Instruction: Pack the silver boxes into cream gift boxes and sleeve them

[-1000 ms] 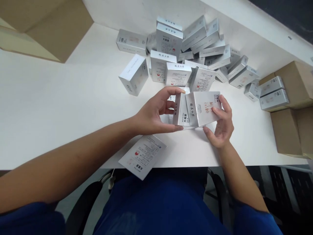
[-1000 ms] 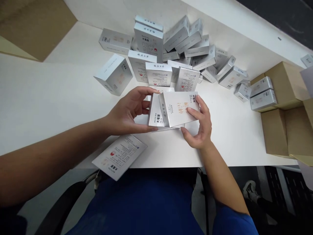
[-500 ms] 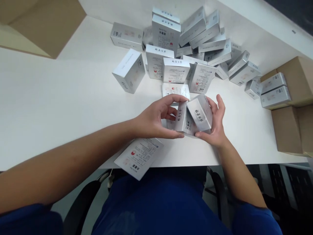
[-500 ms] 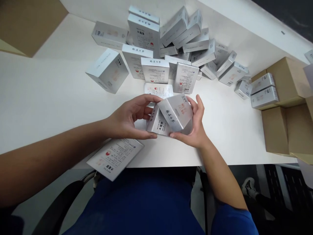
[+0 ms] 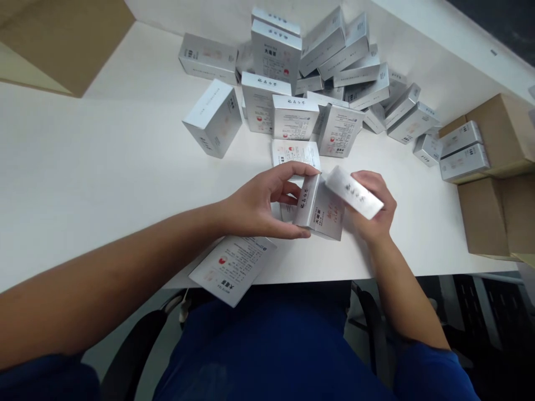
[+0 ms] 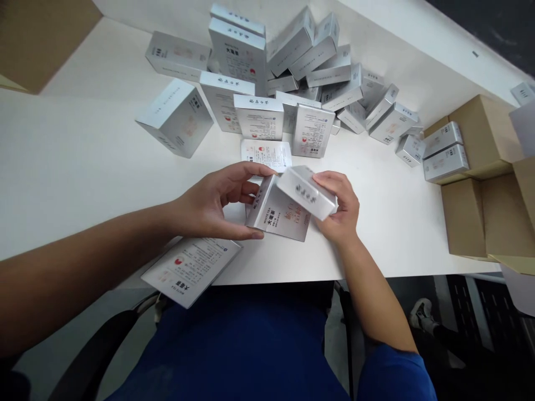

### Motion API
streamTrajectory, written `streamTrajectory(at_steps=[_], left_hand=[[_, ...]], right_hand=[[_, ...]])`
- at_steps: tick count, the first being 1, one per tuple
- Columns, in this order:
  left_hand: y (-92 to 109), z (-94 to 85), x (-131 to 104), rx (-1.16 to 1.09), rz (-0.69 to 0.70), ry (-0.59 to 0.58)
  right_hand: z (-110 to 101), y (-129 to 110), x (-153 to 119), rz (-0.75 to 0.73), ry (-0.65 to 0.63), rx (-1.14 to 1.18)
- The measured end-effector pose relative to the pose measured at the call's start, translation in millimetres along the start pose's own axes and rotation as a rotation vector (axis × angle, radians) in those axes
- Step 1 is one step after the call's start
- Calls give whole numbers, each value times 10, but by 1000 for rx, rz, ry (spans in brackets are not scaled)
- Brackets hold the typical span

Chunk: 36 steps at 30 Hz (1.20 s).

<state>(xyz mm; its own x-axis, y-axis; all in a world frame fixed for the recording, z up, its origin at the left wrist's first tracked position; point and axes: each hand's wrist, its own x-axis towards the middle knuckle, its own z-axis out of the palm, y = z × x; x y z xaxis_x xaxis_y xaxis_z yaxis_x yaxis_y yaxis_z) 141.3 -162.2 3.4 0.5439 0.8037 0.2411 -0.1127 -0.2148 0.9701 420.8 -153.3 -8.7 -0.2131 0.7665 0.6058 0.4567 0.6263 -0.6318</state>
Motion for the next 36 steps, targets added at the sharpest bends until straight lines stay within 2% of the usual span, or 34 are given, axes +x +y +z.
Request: streamTrajectory(at_steps=[3, 6, 9, 12, 17, 20, 22, 24, 26, 28, 33, 36], left_hand=[[52, -44, 15, -29, -66, -1], [62, -94, 32, -86, -110, -2], [35, -124, 46, -148, -135, -13], [16, -129, 62, -185, -126, -19], [38, -123, 81, -207, -147, -20], [48, -127, 78, -200, -183, 2], [46, -123, 73, -190, -196, 12], [44, -107, 65, -165, -212, 14], [47, -82, 58, -127, -233, 10], [56, -59, 53, -102, -249, -3], [86, -46, 54, -76, -255, -25], [87, -50, 51, -81, -290, -17]], right_hand=[[5, 55, -36, -161, 159, 37], [82, 91, -107, -192, 166, 41], [192, 84, -175, -131, 42, 42], [210, 45, -190, -65, -106, 152], [-34, -44, -79, -7, -450, 293], [-134, -62, -36, 41, -584, 307], [-125, -48, -48, 78, -584, 402], [-79, -29, -80, 70, -497, 466], [-33, -28, -108, 33, -403, 417], [-21, -58, -114, 5, -374, 318], [-133, -176, -56, -27, -460, 216], [-199, -193, -30, 1, -516, 215]])
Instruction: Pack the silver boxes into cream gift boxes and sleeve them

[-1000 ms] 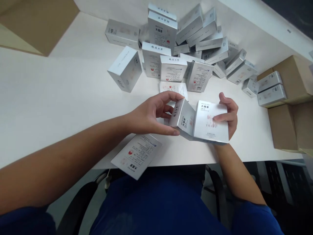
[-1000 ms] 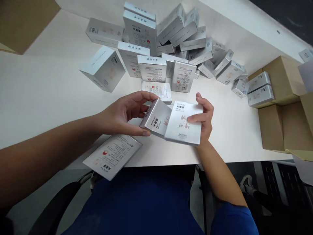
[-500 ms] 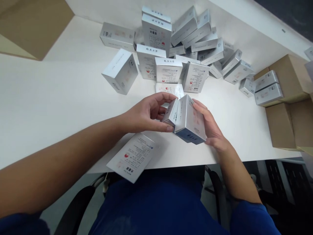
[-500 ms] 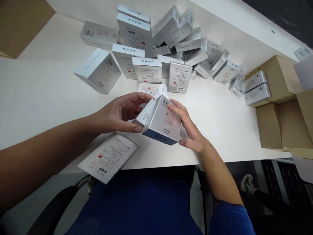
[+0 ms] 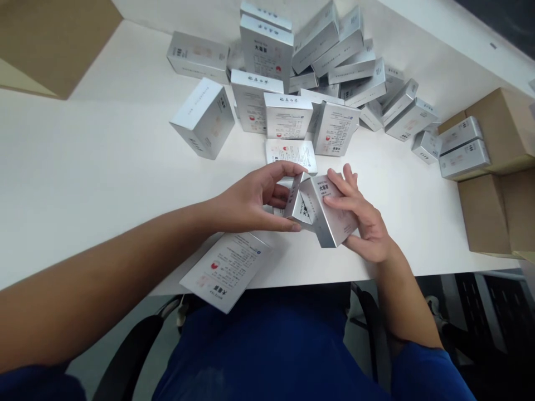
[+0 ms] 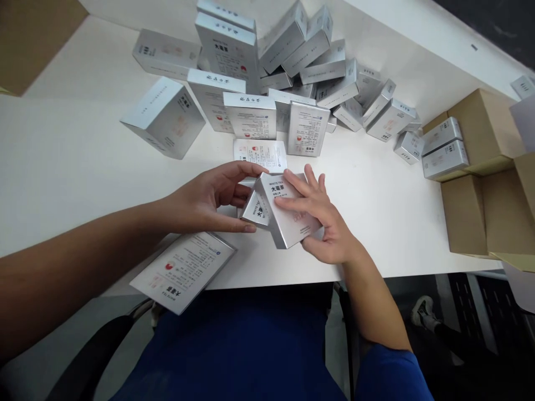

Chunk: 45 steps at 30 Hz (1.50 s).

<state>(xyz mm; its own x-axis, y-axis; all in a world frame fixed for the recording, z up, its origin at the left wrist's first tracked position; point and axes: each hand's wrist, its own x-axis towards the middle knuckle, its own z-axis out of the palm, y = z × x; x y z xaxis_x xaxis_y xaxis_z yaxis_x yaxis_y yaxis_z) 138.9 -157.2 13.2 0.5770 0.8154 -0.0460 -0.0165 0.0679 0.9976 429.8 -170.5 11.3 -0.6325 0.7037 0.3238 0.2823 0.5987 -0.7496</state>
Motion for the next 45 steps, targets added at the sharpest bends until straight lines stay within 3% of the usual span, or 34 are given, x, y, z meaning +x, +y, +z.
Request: streamTrajectory(at_steps=[9, 15, 22, 29, 36, 42, 45], left_hand=[[-48, -11, -4, -16, -61, 32], [-40, 4, 14, -37, -53, 28], [-49, -4, 18, -26, -29, -6], [-54, -17, -6, -13, 16, -25], [-25, 38, -65, 54, 83, -25], [36, 73, -96, 162, 156, -34], [45, -5, -83, 291, 266, 48]], right_hand=[[-20, -46, -26, 133, 231, 236], [156, -113, 18, 95, 311, -30], [113, -108, 2, -14, 111, -154], [91, -69, 11, -47, 57, -112], [140, -13, -12, 73, -62, -136], [182, -16, -34, 120, 7, -145], [109, 43, -62, 149, 85, -228]])
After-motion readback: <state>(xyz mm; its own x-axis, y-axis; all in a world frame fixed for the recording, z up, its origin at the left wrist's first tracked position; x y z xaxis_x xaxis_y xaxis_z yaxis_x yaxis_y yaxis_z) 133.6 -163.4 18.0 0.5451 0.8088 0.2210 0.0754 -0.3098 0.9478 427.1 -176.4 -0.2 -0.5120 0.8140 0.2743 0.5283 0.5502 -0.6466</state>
